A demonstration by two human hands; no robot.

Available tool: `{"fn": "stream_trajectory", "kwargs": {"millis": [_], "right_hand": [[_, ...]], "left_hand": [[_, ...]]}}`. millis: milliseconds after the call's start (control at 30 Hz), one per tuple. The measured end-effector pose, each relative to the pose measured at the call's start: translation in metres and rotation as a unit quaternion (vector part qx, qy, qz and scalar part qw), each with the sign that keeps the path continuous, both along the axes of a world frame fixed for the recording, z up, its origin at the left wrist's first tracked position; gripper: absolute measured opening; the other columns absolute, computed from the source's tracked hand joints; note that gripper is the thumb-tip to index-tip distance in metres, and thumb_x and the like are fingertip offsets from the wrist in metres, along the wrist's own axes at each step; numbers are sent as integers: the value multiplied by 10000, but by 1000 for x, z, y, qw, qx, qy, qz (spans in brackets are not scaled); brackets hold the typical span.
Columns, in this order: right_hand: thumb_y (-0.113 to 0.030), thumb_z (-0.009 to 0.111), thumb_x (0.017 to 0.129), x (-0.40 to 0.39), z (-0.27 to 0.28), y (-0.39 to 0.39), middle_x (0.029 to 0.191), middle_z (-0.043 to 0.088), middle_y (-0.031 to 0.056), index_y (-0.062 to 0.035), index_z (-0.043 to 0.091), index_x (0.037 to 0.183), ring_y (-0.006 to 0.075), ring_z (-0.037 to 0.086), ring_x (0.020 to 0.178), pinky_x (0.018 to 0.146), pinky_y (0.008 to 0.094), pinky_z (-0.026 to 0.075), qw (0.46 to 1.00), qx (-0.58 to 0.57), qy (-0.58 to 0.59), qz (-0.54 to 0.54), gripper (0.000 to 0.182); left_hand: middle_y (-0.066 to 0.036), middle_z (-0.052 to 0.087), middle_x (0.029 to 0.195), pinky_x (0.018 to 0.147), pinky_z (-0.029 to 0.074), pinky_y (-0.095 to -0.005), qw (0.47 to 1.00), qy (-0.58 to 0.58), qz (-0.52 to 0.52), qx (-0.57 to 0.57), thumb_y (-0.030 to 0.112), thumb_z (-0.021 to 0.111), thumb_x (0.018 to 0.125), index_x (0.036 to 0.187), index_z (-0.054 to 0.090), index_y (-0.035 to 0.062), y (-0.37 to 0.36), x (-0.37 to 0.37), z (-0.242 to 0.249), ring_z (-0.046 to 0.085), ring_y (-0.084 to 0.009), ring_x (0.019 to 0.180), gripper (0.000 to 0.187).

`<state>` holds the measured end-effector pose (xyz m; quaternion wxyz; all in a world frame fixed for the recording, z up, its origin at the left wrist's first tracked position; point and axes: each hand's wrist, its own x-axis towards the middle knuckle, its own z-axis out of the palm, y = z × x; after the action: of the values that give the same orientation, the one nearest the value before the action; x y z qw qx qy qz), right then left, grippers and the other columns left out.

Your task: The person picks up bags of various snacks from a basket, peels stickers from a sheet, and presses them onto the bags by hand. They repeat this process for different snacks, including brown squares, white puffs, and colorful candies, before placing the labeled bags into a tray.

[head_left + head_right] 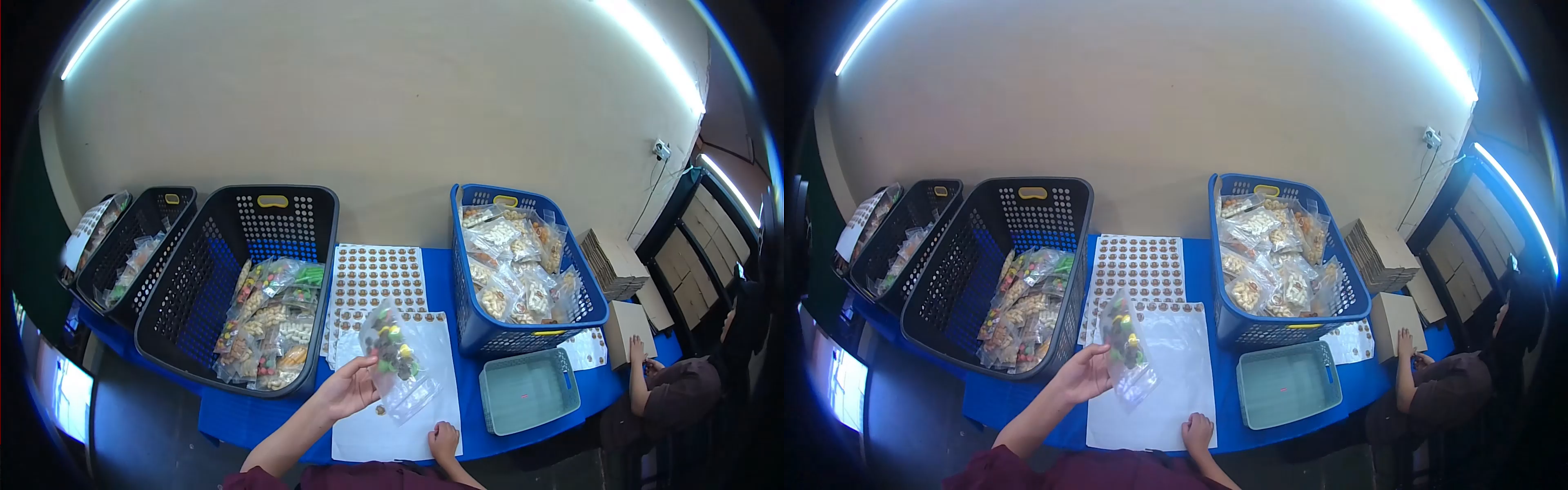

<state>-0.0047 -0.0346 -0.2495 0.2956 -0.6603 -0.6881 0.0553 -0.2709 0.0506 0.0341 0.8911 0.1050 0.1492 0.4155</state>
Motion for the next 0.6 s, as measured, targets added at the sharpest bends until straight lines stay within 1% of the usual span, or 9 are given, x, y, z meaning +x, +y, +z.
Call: {"fn": "stream_trajectory", "kwargs": {"millis": [67,133,233,300,367,433,467,533,600], "right_hand": [[-138,537,629,2,-6,6,618,508,88,-68,496,676,287,507,594,557,406,364,999,-40,-4,-18,94],[-164,544,643,4,0,12,615,530,93,-65,510,683,282,529,596,553,398,390,988,-135,67,-45,112],[-207,557,674,9,-4,21,644,574,109,-55,542,715,271,562,604,565,364,440,967,-226,94,-71,158],[-207,562,676,12,-6,26,667,583,114,-48,550,729,266,564,608,578,356,444,959,-248,114,-77,168],[-217,558,717,16,-6,35,699,593,96,-35,556,785,220,567,621,580,333,448,909,-320,262,-55,194],[-227,554,759,16,2,43,732,603,78,-23,562,841,173,570,635,583,309,453,831,-381,404,-33,220],[-231,544,775,14,7,46,749,602,73,-22,562,857,165,570,658,606,302,453,824,-386,414,-19,225],[-238,523,808,-1,53,51,783,600,63,-20,561,889,149,568,704,653,289,454,809,-397,434,7,235],[-260,489,831,-12,87,56,844,595,80,-26,548,935,151,562,748,692,278,442,785,-415,457,44,263]], "left_hand": [[-70,505,1115,891,407,-345,1000,-4,25,13,222,496,839,1178,396,81,-7,3,8,522,-173,995,381],[-62,523,1096,912,387,-374,997,-3,59,44,272,526,821,1140,426,85,-8,4,8,525,-173,998,384],[-58,534,1085,893,404,-360,992,66,87,70,257,525,828,1122,441,91,-8,5,-6,529,-160,988,348],[-44,565,1029,852,431,-305,981,120,125,88,189,543,825,1075,493,68,-10,9,-8,548,-134,942,282],[-36,581,994,828,442,-275,968,176,147,106,149,547,823,1038,522,52,-10,13,-7,559,-120,911,238],[-37,599,944,789,438,-244,948,232,175,127,120,581,800,932,588,32,-9,16,-5,571,-108,864,159],[-39,600,942,781,436,-241,934,257,188,159,113,589,794,913,598,30,-7,17,-16,572,-106,857,145],[-47,604,948,755,429,-231,886,344,215,225,79,617,761,858,633,60,-4,19,-18,574,-127,849,101],[-52,601,963,737,435,-230,738,483,283,375,71,619,743,871,632,88,-2,21,-13,578,-153,853,130]]}}
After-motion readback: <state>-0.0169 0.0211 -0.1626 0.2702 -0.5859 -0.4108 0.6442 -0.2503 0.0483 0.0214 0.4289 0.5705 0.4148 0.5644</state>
